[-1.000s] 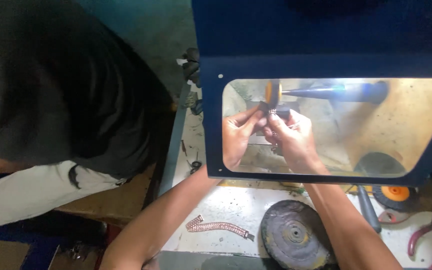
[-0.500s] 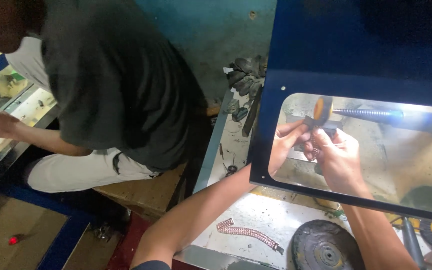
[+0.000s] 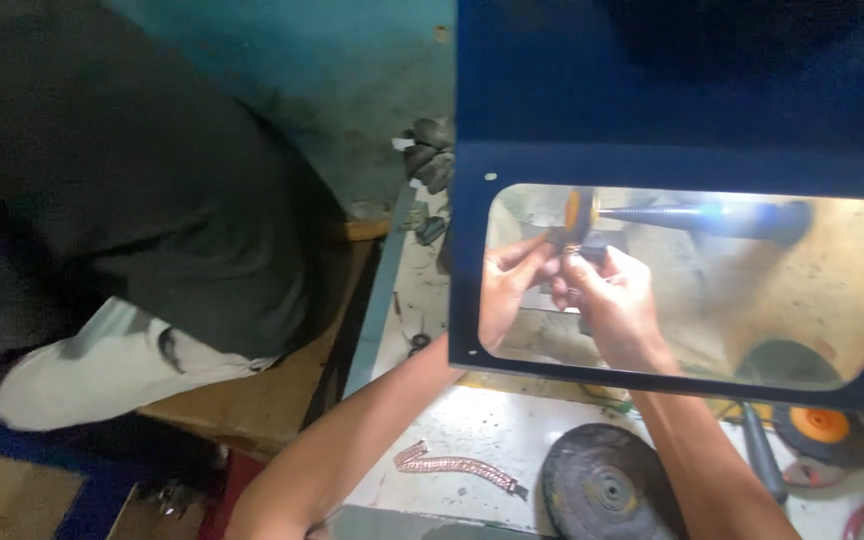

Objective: Polishing a metal jewelry chain using a bench-mounted buffing wheel inside a protective dust hood.

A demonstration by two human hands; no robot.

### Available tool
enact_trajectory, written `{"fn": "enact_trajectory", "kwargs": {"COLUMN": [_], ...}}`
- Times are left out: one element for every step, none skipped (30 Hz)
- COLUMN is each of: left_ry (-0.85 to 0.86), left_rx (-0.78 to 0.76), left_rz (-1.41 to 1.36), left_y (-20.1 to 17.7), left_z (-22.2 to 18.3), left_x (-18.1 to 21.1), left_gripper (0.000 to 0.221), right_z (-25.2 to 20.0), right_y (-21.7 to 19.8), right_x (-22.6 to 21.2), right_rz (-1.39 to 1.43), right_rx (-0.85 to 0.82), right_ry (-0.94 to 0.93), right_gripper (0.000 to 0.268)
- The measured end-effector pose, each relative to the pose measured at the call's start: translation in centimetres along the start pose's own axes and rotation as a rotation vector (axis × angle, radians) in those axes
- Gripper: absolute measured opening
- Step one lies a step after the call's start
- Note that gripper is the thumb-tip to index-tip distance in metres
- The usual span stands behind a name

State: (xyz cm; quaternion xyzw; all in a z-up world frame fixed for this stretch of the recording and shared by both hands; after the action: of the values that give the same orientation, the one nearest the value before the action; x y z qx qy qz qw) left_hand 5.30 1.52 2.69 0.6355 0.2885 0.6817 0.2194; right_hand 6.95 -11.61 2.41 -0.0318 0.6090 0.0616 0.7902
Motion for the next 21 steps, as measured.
{"fn": "enact_trajectory", "kwargs": {"left_ry": [-0.008,0.017,0.044,0.030,0.046,0.067,0.059,0.056,0.053,0.046,0.068,0.090,0.083,0.090,0.096,0.095,0.095,0.090,0.084,0.082,0.081], "left_rx": [-0.013,0.021,0.055,0.047,0.048,0.048,0.040,0.050,0.060,0.057,0.057,0.056,0.053,0.050,0.047,0.044,0.045,0.051,0.053,0.051,0.050], "left_rz": [-0.003,0.031,0.064,0.064,0.094,0.123,0.121,0.146,0.171,0.173,0.176,0.177,0.177,0.157,0.136,0.138,0.158,0.177,0.178,0.153,0.128], "left_y": [0.4,0.5,0.5,0.9,1.3,1.6,1.9,1.9,2.0,1.4,0.9,0.3,0.3,0.3,0.3,0.7,1.0,1.3,0.6,0.1,-0.4], "left_z": [-0.3,-0.7,-1.1,-1.3,-1.5,-1.6,-1.8,-1.9,-1.9,-1.3,-0.8,-0.3,-0.3,-0.3,-0.2,-0.5,-0.8,-1.4,-1.2,-0.8,-0.4], "left_x": [0.2,0.7,1.3,1.4,1.7,2.4,2.2,2.3,2.3,1.7,1.2,0.6,0.5,0.5,0.6,0.9,1.2,1.4,0.8,0.4,0.1], "left_gripper": [0.029,0.031,0.033,0.033,0.032,0.031,0.031,0.031,0.031,0.031,0.030,0.029,0.029,0.029,0.029,0.029,0.029,0.029,0.029,0.030,0.030], "right_z": [-0.1,-0.2,-0.3,-0.1,0.1,0.5,0.2,0.0,-0.1,-0.2,-0.3,-0.5,-0.5,-0.3,-0.1,-0.1,-0.2,-0.5,-0.6,-0.5,-0.4], "right_y": [-0.1,0.0,0.1,0.0,0.1,0.4,0.2,0.5,0.8,0.8,0.5,0.2,0.2,0.5,0.7,0.3,0.1,-0.1,-0.3,-0.4,-0.4], "right_x": [-0.3,-0.6,-0.9,-0.4,0.0,0.2,-0.6,-1.4,-2.3,-2.2,-2.1,-2.0,-1.9,-1.9,-1.8,-1.8,-1.9,-1.9,-1.2,-0.6,0.0], "right_rz": [-0.006,-0.009,-0.011,-0.015,0.034,0.084,0.079,0.044,0.008,0.009,0.014,0.017,0.016,0.051,0.085,0.086,0.039,-0.009,-0.008,-0.007,-0.007], "right_rx": [0.014,0.014,0.013,0.028,0.030,0.028,0.039,0.013,-0.013,-0.006,0.023,0.052,0.059,0.038,0.017,0.021,0.001,-0.020,-0.017,-0.022,-0.028], "right_ry": [-0.003,0.004,0.011,0.016,0.019,0.017,0.018,0.005,-0.007,-0.004,0.004,0.013,0.016,0.023,0.030,0.029,0.007,-0.008,-0.003,0.002,0.007], "right_gripper": [0.014,0.013,0.012,0.012,0.011,0.010,0.010,0.012,0.014,0.014,0.012,0.010,0.010,0.010,0.010,0.010,0.012,0.013,0.013,0.012,0.011]}}
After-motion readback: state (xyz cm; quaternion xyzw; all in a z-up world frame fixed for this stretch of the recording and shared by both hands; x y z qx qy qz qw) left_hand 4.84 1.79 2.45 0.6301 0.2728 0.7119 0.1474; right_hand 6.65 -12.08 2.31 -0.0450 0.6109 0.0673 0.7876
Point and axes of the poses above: each hand's wrist, its own z-axis towards the middle knuckle, its own y-axis out of the palm, x = y × z, the point moved 7 cm from there along z, towards the middle knuckle, and after that the axes turned 14 degrees about -z, right-handed, at the moved point
